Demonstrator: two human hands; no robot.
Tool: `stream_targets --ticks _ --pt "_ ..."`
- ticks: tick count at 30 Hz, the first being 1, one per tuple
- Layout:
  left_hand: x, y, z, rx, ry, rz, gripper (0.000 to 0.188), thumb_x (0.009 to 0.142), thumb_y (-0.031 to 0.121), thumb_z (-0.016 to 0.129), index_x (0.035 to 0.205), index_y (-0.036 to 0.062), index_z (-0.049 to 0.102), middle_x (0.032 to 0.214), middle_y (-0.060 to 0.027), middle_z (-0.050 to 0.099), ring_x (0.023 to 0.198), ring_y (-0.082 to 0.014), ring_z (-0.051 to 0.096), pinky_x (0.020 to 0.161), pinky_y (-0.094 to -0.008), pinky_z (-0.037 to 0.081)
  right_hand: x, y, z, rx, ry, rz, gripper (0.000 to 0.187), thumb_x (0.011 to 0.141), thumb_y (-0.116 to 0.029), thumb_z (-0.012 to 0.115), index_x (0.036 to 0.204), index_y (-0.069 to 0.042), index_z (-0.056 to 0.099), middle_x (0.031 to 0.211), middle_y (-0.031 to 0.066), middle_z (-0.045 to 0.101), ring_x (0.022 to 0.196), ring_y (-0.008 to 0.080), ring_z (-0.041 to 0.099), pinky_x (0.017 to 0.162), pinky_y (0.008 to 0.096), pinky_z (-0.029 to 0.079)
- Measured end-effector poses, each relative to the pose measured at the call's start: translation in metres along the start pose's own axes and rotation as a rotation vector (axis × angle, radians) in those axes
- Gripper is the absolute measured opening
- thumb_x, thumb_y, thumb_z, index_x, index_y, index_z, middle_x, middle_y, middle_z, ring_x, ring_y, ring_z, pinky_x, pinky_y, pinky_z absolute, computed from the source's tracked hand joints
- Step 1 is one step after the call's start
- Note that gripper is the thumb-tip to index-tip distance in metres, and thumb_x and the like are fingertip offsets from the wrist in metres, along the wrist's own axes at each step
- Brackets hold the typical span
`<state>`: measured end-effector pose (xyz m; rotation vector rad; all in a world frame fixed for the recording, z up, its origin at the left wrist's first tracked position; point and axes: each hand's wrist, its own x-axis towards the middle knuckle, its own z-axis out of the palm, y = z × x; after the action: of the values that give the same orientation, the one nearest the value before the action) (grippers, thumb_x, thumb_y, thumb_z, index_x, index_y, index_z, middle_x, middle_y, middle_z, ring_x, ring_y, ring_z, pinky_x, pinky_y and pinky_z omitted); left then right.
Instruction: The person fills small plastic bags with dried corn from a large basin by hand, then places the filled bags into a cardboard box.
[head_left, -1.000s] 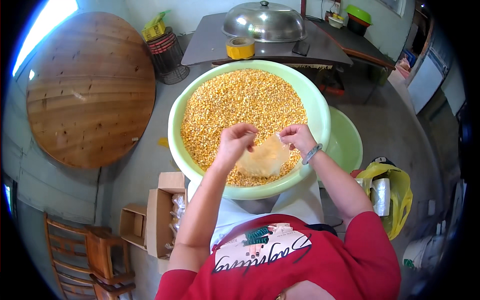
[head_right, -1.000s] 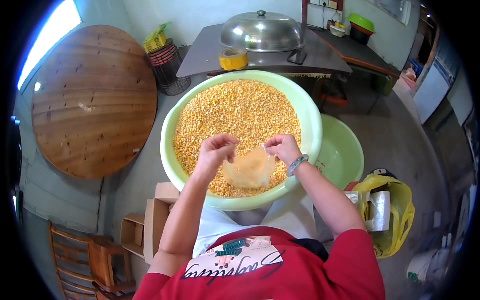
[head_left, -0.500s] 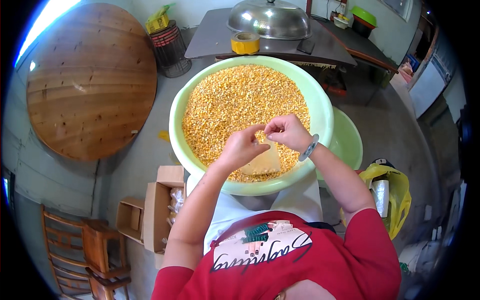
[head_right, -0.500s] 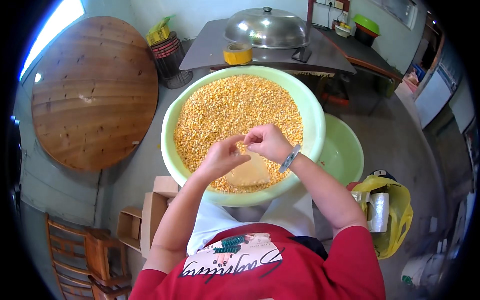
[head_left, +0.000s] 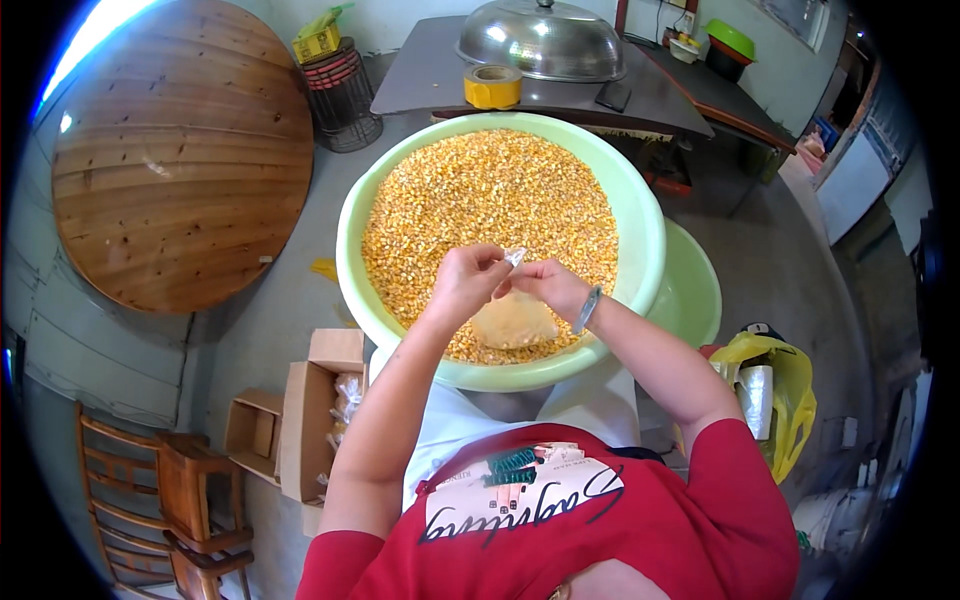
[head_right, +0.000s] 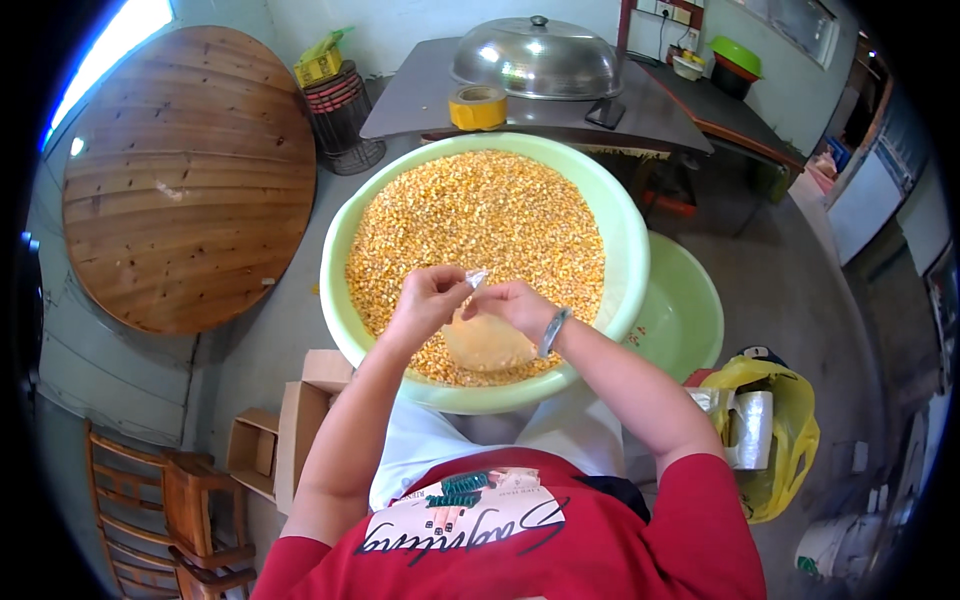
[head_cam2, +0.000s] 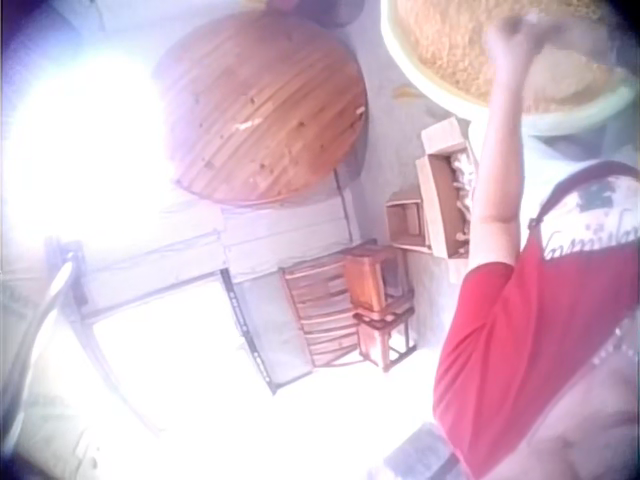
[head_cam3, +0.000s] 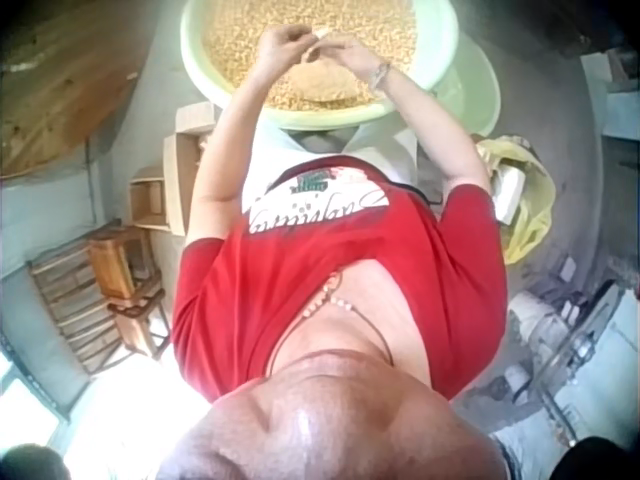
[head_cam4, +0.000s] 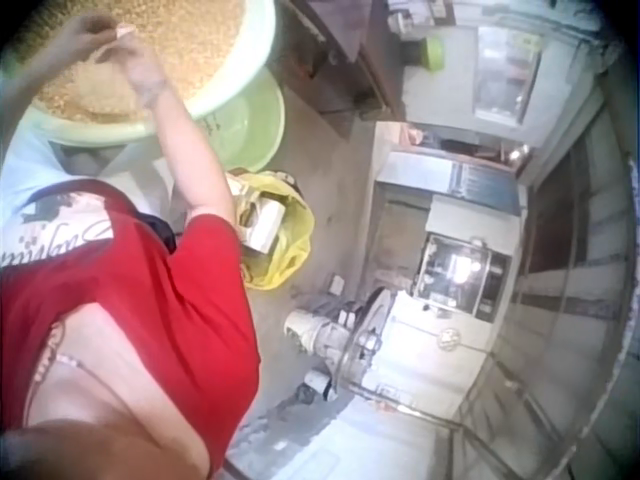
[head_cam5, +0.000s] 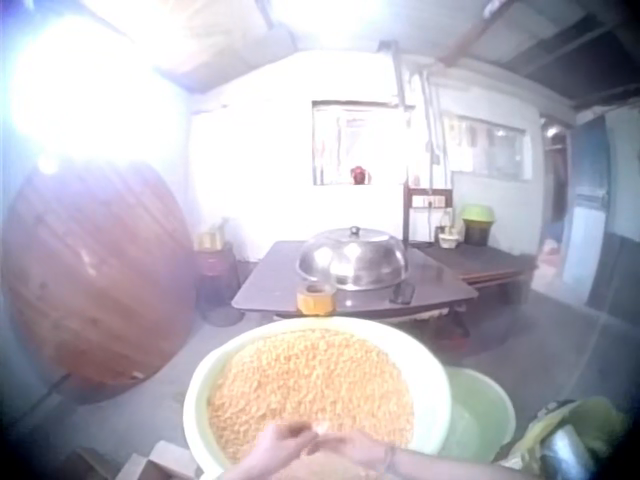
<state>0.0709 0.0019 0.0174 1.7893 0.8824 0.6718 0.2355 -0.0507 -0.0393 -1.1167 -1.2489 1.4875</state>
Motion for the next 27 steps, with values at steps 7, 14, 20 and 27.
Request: stream_targets --ticks 7,14,20,27 --pt "-0.013 -0.03 -0.049 0.621 0.24 0.105 0.014 0.07 0.014 0.062 0.077 0.0034 0.066 0.068 -0.0119 0.063 0.062 -0.024 0.061 0.062 -0.0336 0.048 0.023 0.013 -0.01 0.407 0.148 -0.02 0.02 0.089 -0.015 0.048 0.087 0.001 0.059 0.067 0.0069 0.059 0.065 0.0155 0.058 0.067 0.0312 0.047" --pt "-0.015 -0.015 -0.037 0.425 -0.004 0.122 0.012 0.068 0.009 0.064 0.076 0.0014 0.065 0.065 -0.0095 0.061 0.06 -0.0178 0.059 0.059 -0.0296 0.046 0.044 0.012 0.019 -0.141 0.254 0.359 0.02 0.086 -0.012 0.049 0.071 -0.002 0.059 0.05 -0.0016 0.043 0.041 0.0064 0.041 0.043 0.0223 0.041" --pt "0.005 -0.002 -0.028 0.395 -0.16 0.142 0.01 0.067 0.002 0.06 0.076 0.0002 0.064 0.067 -0.009 0.059 0.063 -0.0164 0.057 0.06 -0.0288 0.046 0.038 0.019 0.008 -0.39 -0.077 0.205 0.013 0.073 -0.01 0.06 0.063 -0.005 0.054 0.054 -0.0006 0.047 0.047 0.0095 0.046 0.043 0.0251 0.037" --pt "0.014 0.01 -0.014 0.39 -0.38 0.157 0.022 0.067 0.001 0.06 0.089 0.001 0.062 0.079 -0.008 0.062 0.07 -0.0166 0.06 0.065 -0.0291 0.048 0.025 0.001 0.019 -0.35 -0.126 -0.034 0.02 0.08 -0.023 0.058 0.09 -0.005 0.059 0.055 -0.0012 0.048 0.047 0.0088 0.046 0.044 0.0249 0.036"
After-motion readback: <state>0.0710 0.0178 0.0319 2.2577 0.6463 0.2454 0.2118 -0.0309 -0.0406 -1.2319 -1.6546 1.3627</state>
